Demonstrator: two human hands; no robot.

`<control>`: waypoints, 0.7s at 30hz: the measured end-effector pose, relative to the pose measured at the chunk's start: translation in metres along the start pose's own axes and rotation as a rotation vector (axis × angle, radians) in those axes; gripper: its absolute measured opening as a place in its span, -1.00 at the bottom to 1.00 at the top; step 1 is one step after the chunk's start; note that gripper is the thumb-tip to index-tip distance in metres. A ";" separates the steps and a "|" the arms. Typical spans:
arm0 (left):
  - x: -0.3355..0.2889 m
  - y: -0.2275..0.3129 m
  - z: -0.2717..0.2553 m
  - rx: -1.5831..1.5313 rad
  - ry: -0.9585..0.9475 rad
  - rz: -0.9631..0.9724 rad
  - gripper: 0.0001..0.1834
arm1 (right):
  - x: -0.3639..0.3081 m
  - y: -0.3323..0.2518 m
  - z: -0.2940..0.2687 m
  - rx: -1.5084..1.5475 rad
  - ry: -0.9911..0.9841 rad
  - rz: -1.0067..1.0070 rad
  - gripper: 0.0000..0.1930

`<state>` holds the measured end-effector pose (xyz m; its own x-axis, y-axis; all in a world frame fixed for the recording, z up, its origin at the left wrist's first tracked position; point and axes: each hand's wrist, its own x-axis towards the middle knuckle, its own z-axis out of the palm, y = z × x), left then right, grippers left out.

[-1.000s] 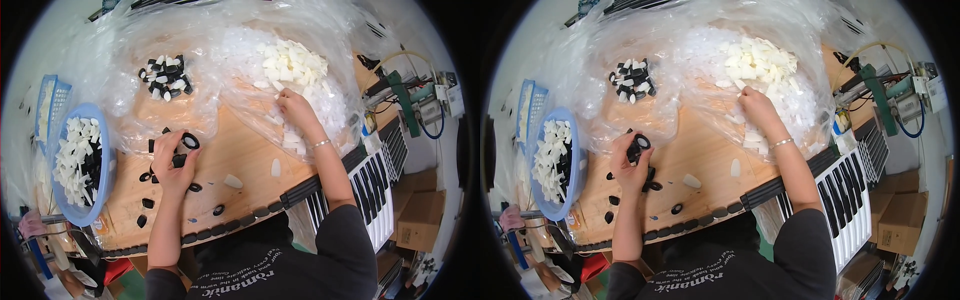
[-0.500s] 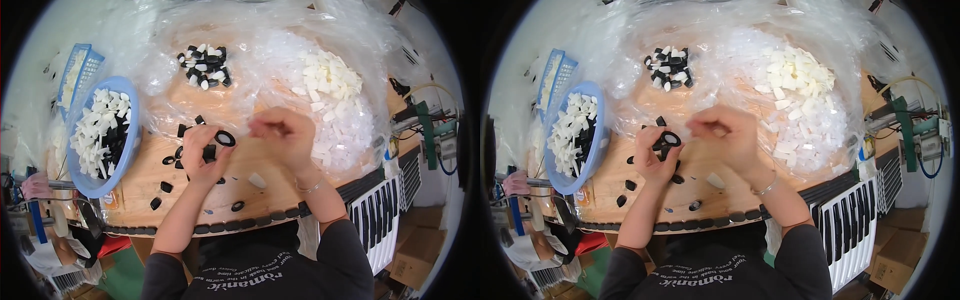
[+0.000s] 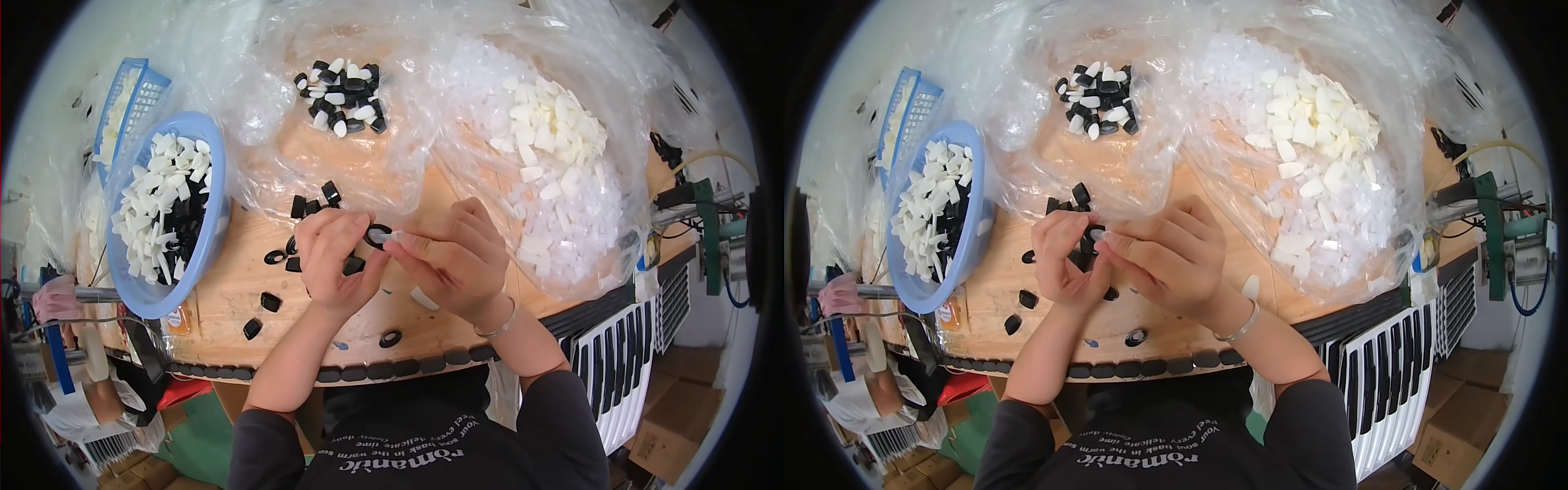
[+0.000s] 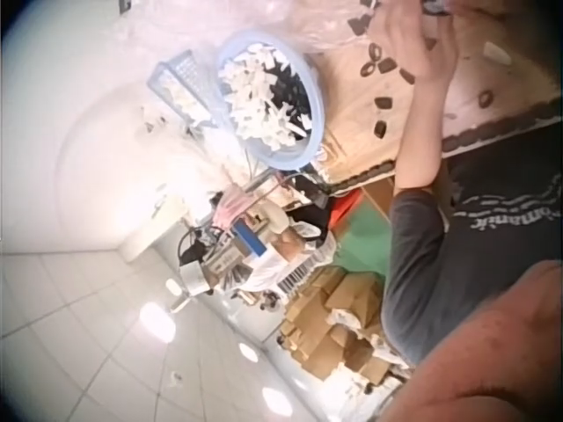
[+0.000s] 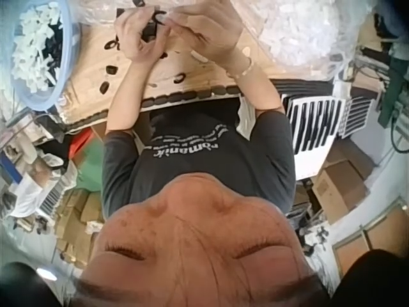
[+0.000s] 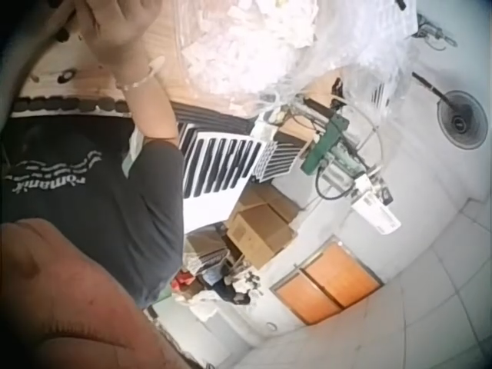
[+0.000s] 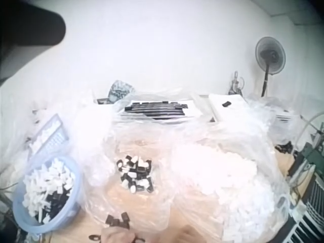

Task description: Assembling small black and white plastic components at a workbench.

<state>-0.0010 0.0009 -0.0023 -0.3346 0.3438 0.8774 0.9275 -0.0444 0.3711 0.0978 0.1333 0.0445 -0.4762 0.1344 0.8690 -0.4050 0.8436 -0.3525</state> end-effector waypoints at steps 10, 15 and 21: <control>-0.001 0.001 0.001 -0.003 0.042 -0.027 -0.50 | -0.001 -0.003 -0.003 0.042 -0.018 0.008 -0.74; -0.001 0.001 0.002 0.001 0.063 -0.025 -0.50 | 0.001 0.000 -0.007 0.002 0.008 0.000 -0.74; 0.001 0.001 0.001 0.023 0.059 0.010 -0.48 | -0.003 -0.002 -0.001 -0.040 -0.017 -0.029 -0.75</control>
<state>0.0001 0.0023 -0.0008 -0.3342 0.2871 0.8977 0.9342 -0.0253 0.3558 0.1009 0.1317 0.0436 -0.4780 0.1008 0.8725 -0.3879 0.8670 -0.3127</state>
